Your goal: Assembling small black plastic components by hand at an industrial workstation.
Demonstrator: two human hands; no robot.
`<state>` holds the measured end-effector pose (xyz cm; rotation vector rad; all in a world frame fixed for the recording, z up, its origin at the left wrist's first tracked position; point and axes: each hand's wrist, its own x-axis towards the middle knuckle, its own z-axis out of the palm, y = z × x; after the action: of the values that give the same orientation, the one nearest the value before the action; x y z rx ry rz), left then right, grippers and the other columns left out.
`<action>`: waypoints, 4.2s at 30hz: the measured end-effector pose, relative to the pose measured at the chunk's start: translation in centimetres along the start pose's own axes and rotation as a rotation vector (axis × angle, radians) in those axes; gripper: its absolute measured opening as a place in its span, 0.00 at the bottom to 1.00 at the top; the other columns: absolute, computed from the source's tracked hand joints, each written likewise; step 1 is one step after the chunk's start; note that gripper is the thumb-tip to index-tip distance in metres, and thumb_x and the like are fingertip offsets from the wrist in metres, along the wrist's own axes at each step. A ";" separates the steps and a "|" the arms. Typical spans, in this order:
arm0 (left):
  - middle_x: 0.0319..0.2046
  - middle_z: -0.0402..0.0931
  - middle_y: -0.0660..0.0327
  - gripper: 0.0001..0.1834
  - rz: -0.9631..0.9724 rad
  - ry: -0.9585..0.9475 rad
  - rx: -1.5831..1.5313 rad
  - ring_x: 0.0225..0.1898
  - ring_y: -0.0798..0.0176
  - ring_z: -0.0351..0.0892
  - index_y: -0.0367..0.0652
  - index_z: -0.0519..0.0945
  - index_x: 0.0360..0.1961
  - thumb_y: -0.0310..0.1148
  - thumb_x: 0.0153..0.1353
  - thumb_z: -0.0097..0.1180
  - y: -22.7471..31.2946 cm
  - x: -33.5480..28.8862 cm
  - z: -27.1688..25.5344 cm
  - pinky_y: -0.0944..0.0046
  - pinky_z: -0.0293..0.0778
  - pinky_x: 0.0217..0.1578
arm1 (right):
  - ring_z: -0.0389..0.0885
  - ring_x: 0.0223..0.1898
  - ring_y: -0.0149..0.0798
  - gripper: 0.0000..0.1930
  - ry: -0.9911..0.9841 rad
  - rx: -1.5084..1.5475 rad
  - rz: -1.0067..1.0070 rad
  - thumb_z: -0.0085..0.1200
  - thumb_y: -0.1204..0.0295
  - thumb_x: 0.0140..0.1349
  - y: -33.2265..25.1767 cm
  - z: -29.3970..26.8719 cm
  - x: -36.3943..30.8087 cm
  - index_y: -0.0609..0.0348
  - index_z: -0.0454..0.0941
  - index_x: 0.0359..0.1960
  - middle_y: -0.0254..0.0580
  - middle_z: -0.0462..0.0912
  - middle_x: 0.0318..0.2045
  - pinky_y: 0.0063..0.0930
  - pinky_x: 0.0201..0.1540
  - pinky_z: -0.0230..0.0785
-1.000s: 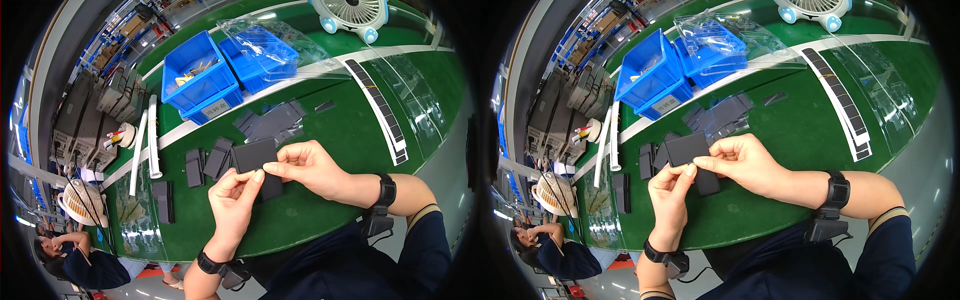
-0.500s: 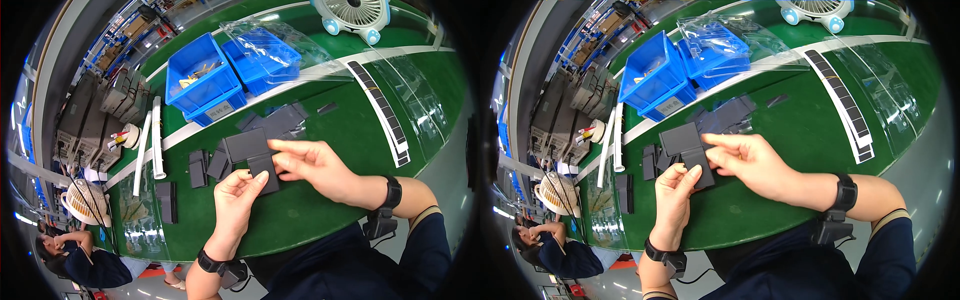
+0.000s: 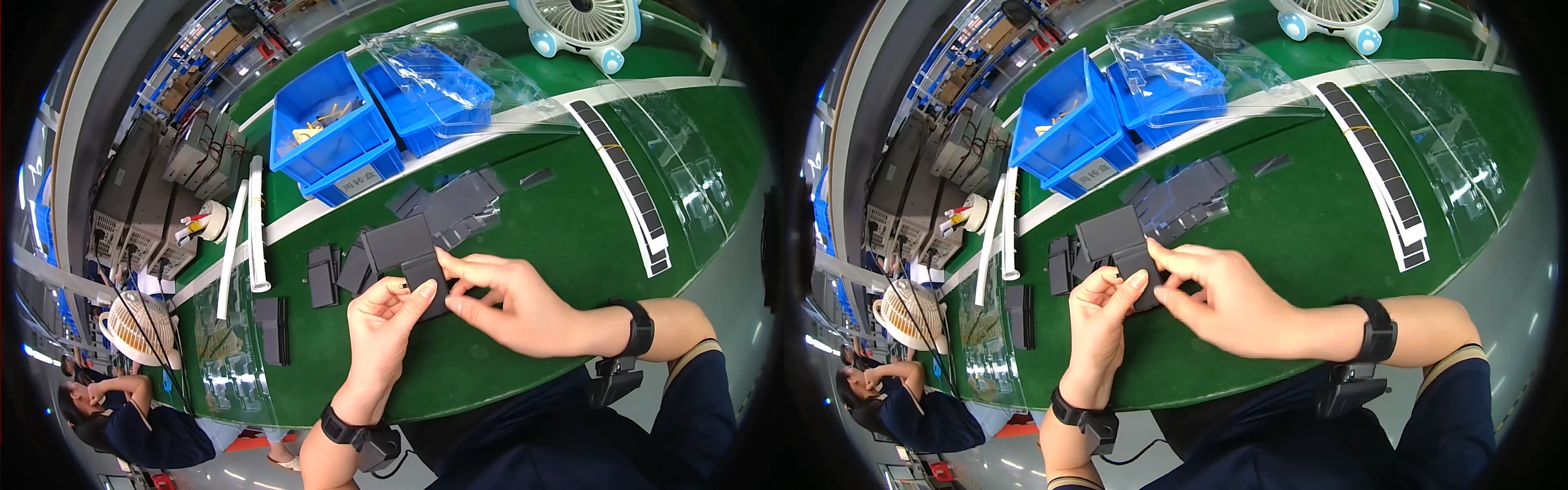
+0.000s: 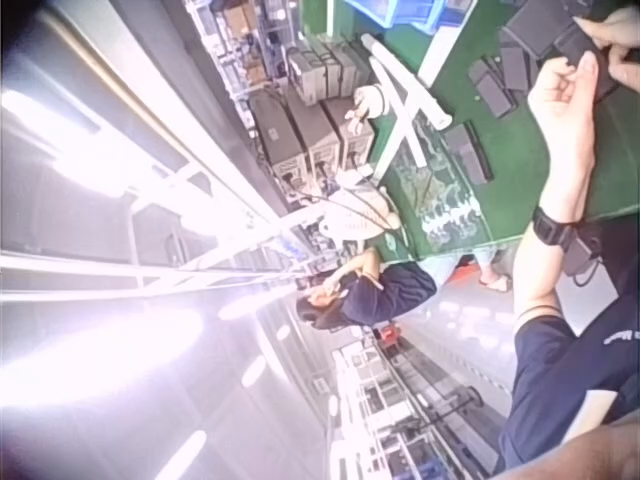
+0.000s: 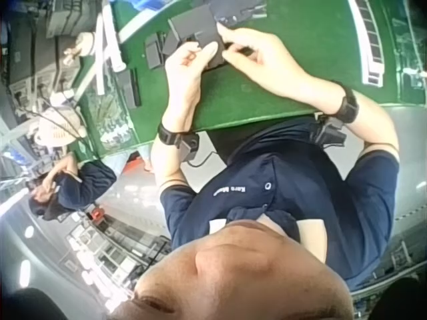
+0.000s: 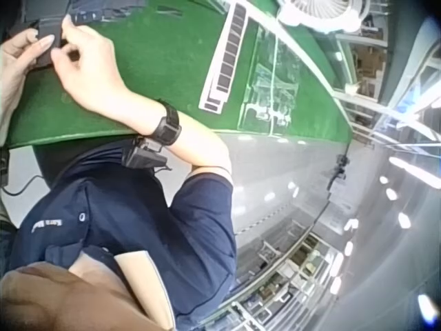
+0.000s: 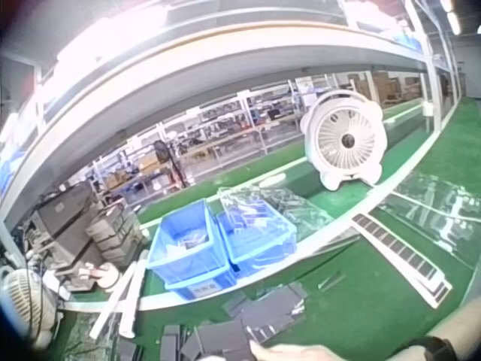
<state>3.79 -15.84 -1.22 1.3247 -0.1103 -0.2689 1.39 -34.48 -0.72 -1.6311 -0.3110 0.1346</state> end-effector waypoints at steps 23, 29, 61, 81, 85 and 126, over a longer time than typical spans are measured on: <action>0.25 0.77 0.71 0.06 -0.155 -0.302 0.224 0.29 0.80 0.75 0.41 0.80 0.27 0.23 0.56 0.66 1.3 0.2 -0.8 0.77 0.72 0.33 | 0.72 0.24 0.20 0.09 -0.135 0.360 0.189 0.66 0.68 0.59 0.8 -2.2 2.3 0.59 0.83 0.35 0.29 0.81 0.26 0.15 0.26 0.64; 0.25 0.78 0.72 0.05 -0.135 -0.202 0.164 0.28 0.82 0.73 0.39 0.82 0.27 0.26 0.58 0.66 1.8 0.9 -2.0 0.78 0.68 0.30 | 0.83 0.35 0.26 0.10 -0.259 0.411 0.319 0.63 0.72 0.59 0.8 -3.4 2.7 0.60 0.82 0.41 0.35 0.85 0.33 0.15 0.38 0.74; 0.25 0.82 0.67 0.09 -0.131 -0.167 0.244 0.26 0.78 0.77 0.38 0.84 0.32 0.32 0.57 0.68 2.1 1.2 -3.4 0.76 0.71 0.26 | 0.83 0.39 0.29 0.31 -0.132 0.406 0.183 0.62 0.78 0.58 1.0 -1.6 2.6 0.64 0.64 0.63 0.42 0.84 0.39 0.22 0.44 0.75; 0.34 0.83 0.55 0.06 -0.268 -0.306 0.163 0.35 0.62 0.85 0.33 0.83 0.37 0.23 0.59 0.63 1.5 1.1 -1.4 0.64 0.84 0.40 | 0.82 0.34 0.26 0.11 -0.035 0.386 0.115 0.57 0.67 0.66 0.3 -4.3 3.3 0.59 0.78 0.45 0.35 0.84 0.35 0.19 0.40 0.76; 0.29 0.81 0.60 0.02 -0.204 -0.235 0.154 0.32 0.64 0.84 0.36 0.82 0.31 0.21 0.58 0.63 1.2 0.8 -0.8 0.62 0.85 0.37 | 0.82 0.32 0.25 0.10 -0.023 0.406 0.182 0.58 0.68 0.65 0.2 -3.8 3.3 0.59 0.78 0.44 0.34 0.84 0.32 0.19 0.39 0.76; 0.29 0.81 0.64 0.05 -0.033 -0.015 0.133 0.31 0.76 0.78 0.36 0.82 0.36 0.22 0.58 0.64 1.0 0.6 -0.9 0.76 0.74 0.36 | 0.82 0.34 0.25 0.11 -0.193 0.251 0.290 0.66 0.76 0.56 1.5 -3.2 2.9 0.67 0.83 0.40 0.39 0.85 0.31 0.17 0.41 0.74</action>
<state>4.68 -14.90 -0.52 1.4580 -0.1214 -0.3037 5.26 -36.84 -1.64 -1.4081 -0.1937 0.5335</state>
